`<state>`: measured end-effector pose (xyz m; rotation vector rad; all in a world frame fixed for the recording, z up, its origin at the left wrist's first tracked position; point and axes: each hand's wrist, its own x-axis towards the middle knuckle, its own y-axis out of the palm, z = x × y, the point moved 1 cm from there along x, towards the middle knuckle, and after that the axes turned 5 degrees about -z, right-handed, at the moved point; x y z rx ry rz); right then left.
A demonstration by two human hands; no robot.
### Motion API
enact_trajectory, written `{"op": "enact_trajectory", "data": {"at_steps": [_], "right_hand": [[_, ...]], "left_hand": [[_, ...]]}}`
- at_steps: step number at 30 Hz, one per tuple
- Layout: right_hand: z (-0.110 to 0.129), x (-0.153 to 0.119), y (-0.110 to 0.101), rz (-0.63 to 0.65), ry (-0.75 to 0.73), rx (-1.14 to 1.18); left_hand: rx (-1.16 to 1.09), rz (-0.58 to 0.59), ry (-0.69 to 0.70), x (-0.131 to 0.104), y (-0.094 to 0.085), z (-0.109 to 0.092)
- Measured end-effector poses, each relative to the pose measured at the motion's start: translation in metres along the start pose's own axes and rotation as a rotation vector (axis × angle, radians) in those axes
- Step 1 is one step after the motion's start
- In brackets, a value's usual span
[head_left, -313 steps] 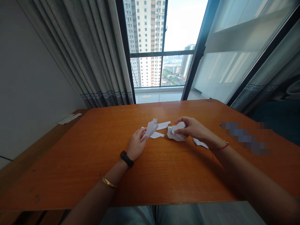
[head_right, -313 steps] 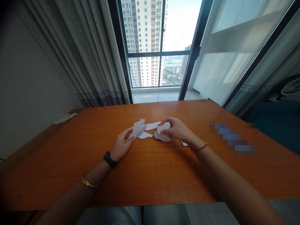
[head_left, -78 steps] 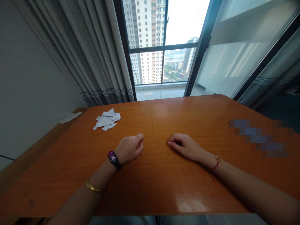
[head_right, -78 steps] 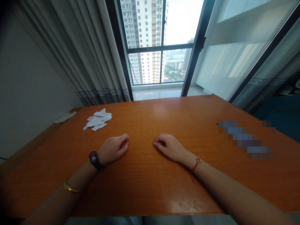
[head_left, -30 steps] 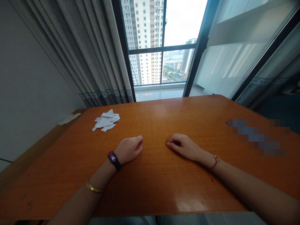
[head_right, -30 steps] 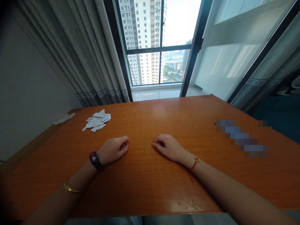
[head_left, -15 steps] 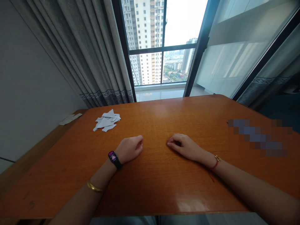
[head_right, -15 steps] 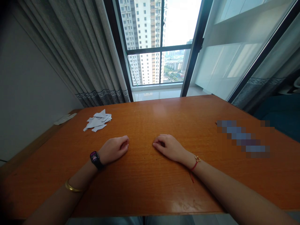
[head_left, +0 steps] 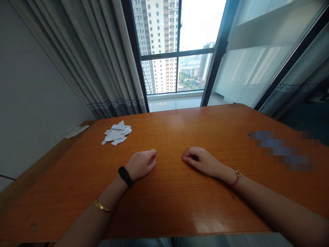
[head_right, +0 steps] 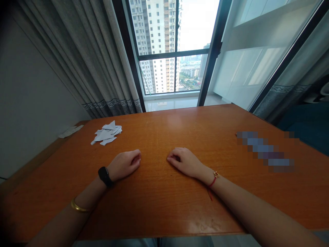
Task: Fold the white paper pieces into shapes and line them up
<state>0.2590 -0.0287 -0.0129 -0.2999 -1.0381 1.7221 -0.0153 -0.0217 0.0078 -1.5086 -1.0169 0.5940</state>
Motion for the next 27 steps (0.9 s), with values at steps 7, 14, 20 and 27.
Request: {"op": "enact_trajectory", "data": {"at_steps": [7,14,20,27], "right_hand": [[0.0019,0.0006,-0.0011,0.003,-0.004,0.004],[0.0015,0.0009,-0.0007,-0.002,-0.012,0.011],[0.0017,0.0008,-0.0006,0.001,-0.016,0.003],[0.0013,0.0013,-0.0002,0.001,-0.017,-0.001]], "left_hand": [[0.003,0.006,0.002,-0.0005,-0.0012,-0.0012],[0.005,0.011,0.001,0.0000,-0.0007,-0.0011],[0.015,0.004,0.007,-0.0002,0.0000,-0.0012],[0.018,0.013,0.001,0.0000,0.0003,-0.0010]]}}
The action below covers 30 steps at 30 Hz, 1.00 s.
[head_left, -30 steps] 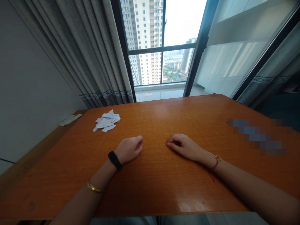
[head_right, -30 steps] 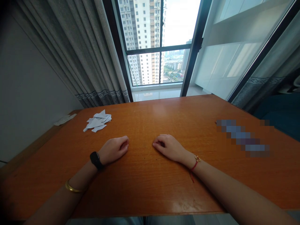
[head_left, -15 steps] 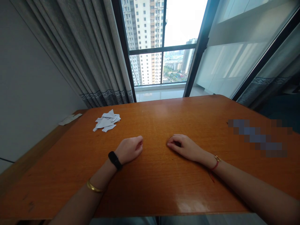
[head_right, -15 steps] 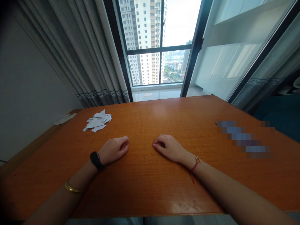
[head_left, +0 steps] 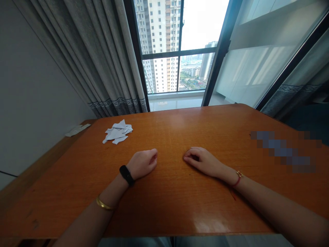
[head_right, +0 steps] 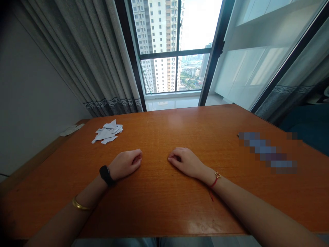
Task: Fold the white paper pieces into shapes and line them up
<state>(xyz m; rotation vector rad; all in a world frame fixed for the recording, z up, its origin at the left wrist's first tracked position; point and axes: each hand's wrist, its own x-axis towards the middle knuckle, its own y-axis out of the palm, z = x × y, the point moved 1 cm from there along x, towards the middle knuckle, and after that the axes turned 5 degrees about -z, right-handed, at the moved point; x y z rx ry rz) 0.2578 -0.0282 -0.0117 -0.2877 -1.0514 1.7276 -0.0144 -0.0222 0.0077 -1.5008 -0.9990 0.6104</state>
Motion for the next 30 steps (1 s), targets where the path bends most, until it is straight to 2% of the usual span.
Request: {"op": "enact_trajectory", "data": {"at_steps": [30], "right_hand": [[0.0006,-0.0006,-0.0008,0.008,-0.002,-0.001]], "left_hand": [[-0.001,0.012,-0.019,-0.0001,-0.0028,-0.0018]]}}
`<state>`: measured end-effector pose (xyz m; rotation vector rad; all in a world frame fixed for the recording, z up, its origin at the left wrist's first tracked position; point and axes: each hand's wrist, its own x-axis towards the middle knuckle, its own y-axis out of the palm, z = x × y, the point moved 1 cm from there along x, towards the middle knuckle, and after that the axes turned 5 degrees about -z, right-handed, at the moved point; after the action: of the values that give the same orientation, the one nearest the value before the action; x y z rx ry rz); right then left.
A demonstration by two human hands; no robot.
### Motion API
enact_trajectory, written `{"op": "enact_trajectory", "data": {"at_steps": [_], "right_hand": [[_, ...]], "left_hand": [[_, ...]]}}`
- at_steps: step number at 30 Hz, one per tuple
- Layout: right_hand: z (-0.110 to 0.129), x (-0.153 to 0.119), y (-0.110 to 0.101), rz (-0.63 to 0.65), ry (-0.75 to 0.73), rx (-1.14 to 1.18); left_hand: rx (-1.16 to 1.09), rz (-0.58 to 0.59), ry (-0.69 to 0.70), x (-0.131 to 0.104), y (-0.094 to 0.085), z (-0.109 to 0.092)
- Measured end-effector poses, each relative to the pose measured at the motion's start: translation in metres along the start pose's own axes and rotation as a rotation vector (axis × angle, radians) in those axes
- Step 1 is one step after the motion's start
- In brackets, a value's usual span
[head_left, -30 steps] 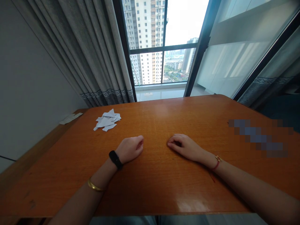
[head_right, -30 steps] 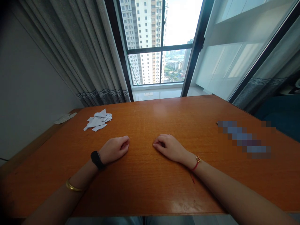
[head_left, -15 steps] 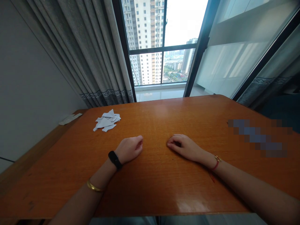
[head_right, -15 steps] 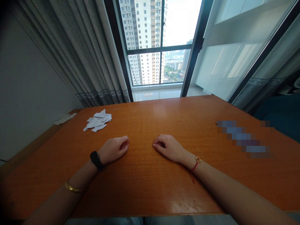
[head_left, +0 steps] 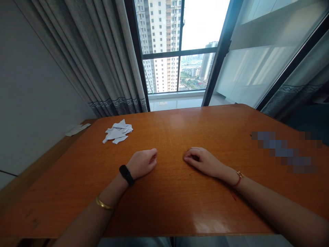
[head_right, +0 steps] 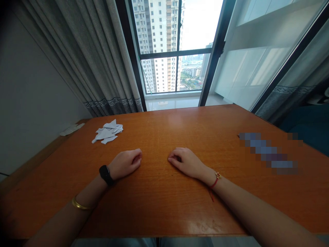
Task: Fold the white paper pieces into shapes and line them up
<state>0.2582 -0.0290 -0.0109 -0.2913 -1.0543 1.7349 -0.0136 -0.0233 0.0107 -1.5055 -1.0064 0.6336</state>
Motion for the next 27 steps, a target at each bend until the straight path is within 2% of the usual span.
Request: {"op": "enact_trajectory", "data": {"at_steps": [21,24,27], "right_hand": [[0.0003,0.0003,-0.0006,0.012,-0.005,-0.008],[0.0008,0.0004,-0.0003,0.013,-0.005,-0.008],[0.0018,0.0008,0.0002,0.005,0.006,-0.009]], "left_hand": [[-0.019,0.002,0.005,-0.0003,-0.0002,0.0012],[-0.059,-0.036,-0.006,0.0001,-0.0002,0.0006],[-0.067,-0.140,-0.061,0.0081,-0.0003,0.0100]]}}
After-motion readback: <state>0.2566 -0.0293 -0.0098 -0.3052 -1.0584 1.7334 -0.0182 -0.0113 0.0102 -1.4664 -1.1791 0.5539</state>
